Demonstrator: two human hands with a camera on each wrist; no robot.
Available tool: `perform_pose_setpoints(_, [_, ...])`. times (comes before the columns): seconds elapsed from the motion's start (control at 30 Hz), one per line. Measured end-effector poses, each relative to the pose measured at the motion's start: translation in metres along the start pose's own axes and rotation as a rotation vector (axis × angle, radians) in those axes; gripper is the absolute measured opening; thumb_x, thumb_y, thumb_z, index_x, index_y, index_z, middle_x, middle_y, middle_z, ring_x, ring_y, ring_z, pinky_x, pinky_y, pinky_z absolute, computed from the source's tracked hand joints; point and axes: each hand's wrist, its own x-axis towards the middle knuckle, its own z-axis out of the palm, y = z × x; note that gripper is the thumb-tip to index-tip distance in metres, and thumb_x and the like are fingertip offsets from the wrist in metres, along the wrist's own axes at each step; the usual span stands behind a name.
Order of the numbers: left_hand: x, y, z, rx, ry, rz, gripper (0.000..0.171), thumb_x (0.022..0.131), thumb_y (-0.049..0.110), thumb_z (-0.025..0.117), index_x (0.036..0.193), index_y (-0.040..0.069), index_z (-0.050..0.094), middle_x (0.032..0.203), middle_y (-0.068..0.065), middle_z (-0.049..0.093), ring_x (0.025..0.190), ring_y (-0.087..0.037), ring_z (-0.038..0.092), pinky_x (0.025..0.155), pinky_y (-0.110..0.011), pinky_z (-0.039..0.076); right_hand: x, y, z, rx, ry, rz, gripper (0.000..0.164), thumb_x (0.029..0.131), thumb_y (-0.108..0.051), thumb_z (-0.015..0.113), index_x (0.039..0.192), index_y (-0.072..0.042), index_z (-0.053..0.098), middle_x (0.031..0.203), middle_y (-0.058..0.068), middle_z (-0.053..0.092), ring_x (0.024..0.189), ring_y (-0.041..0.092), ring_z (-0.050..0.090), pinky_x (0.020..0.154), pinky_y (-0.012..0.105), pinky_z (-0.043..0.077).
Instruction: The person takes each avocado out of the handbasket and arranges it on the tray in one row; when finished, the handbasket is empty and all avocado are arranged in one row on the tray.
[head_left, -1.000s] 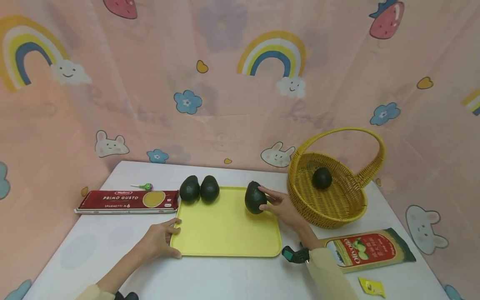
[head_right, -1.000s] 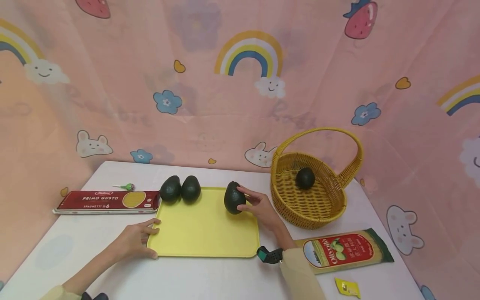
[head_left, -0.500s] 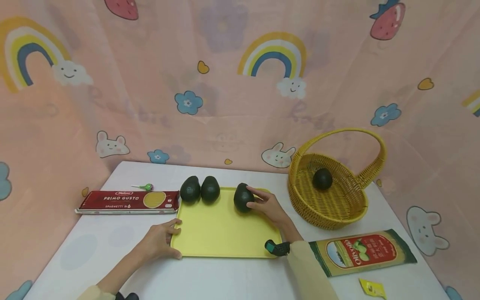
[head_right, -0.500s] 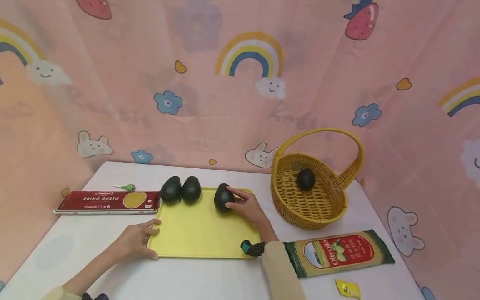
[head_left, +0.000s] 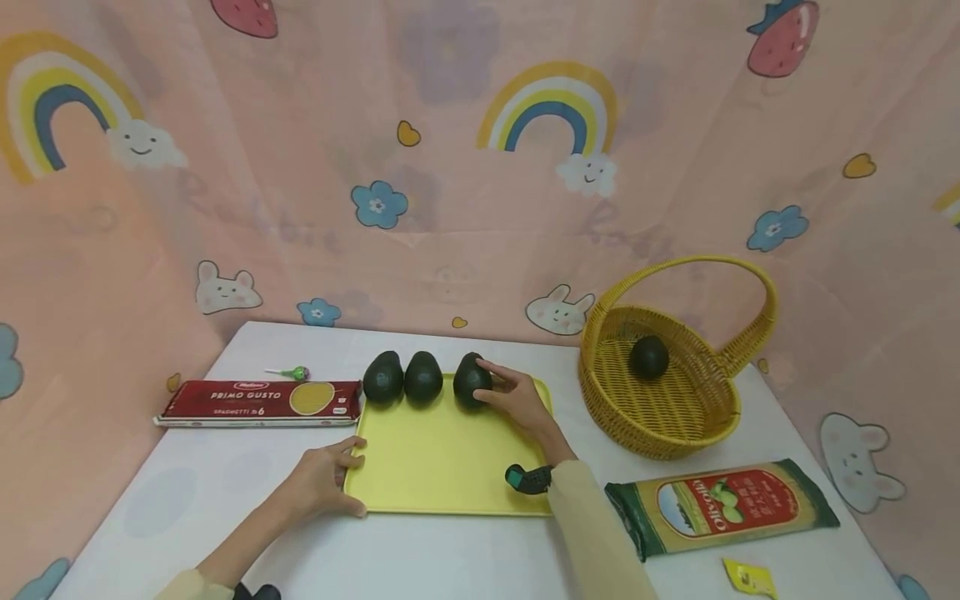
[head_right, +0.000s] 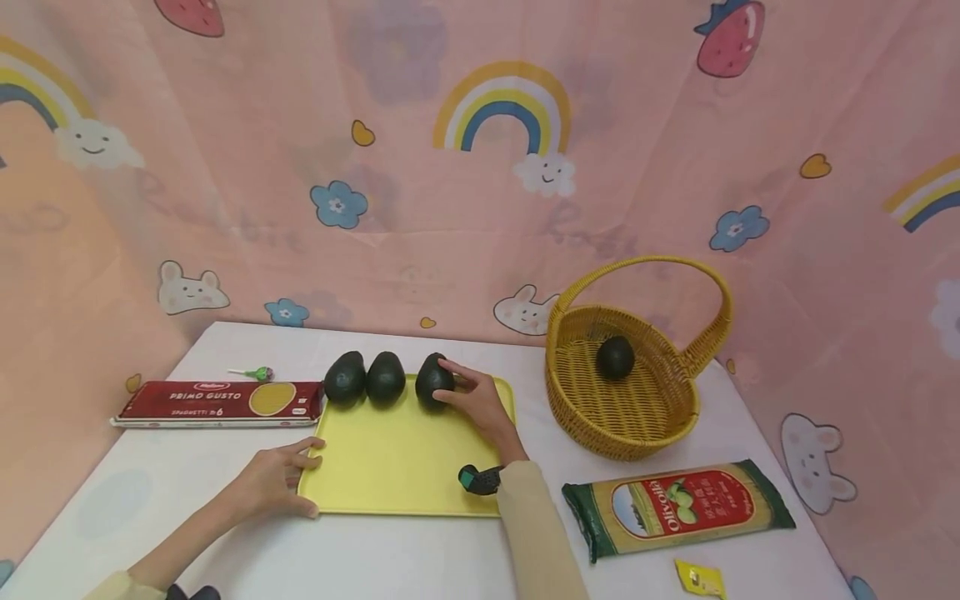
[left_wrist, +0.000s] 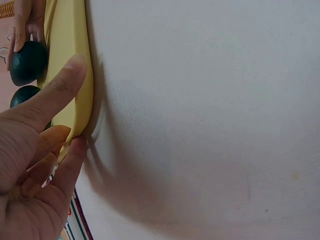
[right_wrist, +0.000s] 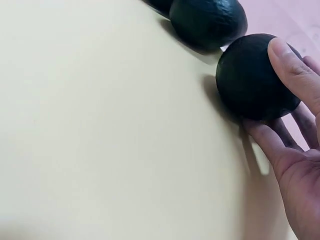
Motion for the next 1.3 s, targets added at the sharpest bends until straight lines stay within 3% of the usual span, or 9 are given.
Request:
perform_pose_setpoints(0.13, [0.001, 0.0, 0.001, 0.001, 0.002, 0.011, 0.071, 0.049, 0.018, 0.094, 0.11, -0.008, 0.068, 0.134, -0.013, 0.057, 0.09, -0.017, 0.066, 0.079, -0.028, 0.056, 0.006, -0.001, 0.005, 0.007, 0.012, -0.009, 0.056, 0.083, 0.005, 0.071, 0.136, -0.004, 0.054, 0.139, 0.019, 0.05, 0.118, 0.032, 0.056, 0.075, 0.019, 0.052])
perform_pose_setpoints(0.37, [0.002, 0.001, 0.002, -0.013, 0.002, 0.003, 0.071, 0.049, 0.017, 0.094, 0.11, -0.008, 0.068, 0.135, -0.013, 0.056, 0.093, -0.019, 0.067, 0.083, -0.031, 0.055, 0.012, 0.0, 0.01, -0.011, -0.008, -0.048, 0.055, 0.083, 0.004, 0.07, 0.135, -0.003, 0.053, 0.143, 0.016, 0.047, 0.126, 0.033, 0.049, 0.09, 0.024, 0.052])
perform_pose_setpoints(0.67, [0.002, 0.002, 0.0, -0.023, -0.003, -0.015, 0.071, 0.049, 0.016, 0.094, 0.11, -0.008, 0.067, 0.134, -0.013, 0.057, 0.093, -0.02, 0.067, 0.081, -0.029, 0.056, 0.014, -0.002, 0.01, -0.011, -0.031, -0.079, 0.055, 0.083, 0.004, 0.07, 0.135, -0.002, 0.053, 0.143, 0.015, 0.045, 0.135, 0.027, 0.039, 0.108, 0.032, 0.038])
perform_pose_setpoints(1.03, [0.002, -0.001, 0.002, 0.002, 0.001, -0.008, 0.071, 0.049, 0.017, 0.094, 0.11, -0.007, 0.068, 0.135, -0.012, 0.056, 0.092, -0.017, 0.067, 0.082, -0.03, 0.056, 0.012, -0.003, 0.008, -0.012, -0.031, -0.032, 0.059, 0.082, 0.002, 0.073, 0.137, -0.007, 0.052, 0.143, 0.012, 0.047, 0.133, 0.024, 0.041, 0.106, 0.029, 0.04])
perform_pose_setpoints(1.3, [0.002, -0.002, 0.001, 0.023, 0.003, -0.011, 0.071, 0.049, 0.018, 0.095, 0.11, -0.006, 0.068, 0.136, -0.011, 0.056, 0.089, -0.014, 0.065, 0.081, -0.029, 0.056, 0.011, -0.001, 0.006, -0.037, -0.032, -0.01, 0.058, 0.081, 0.001, 0.074, 0.135, -0.007, 0.055, 0.14, 0.014, 0.05, 0.124, 0.03, 0.051, 0.084, 0.022, 0.053])
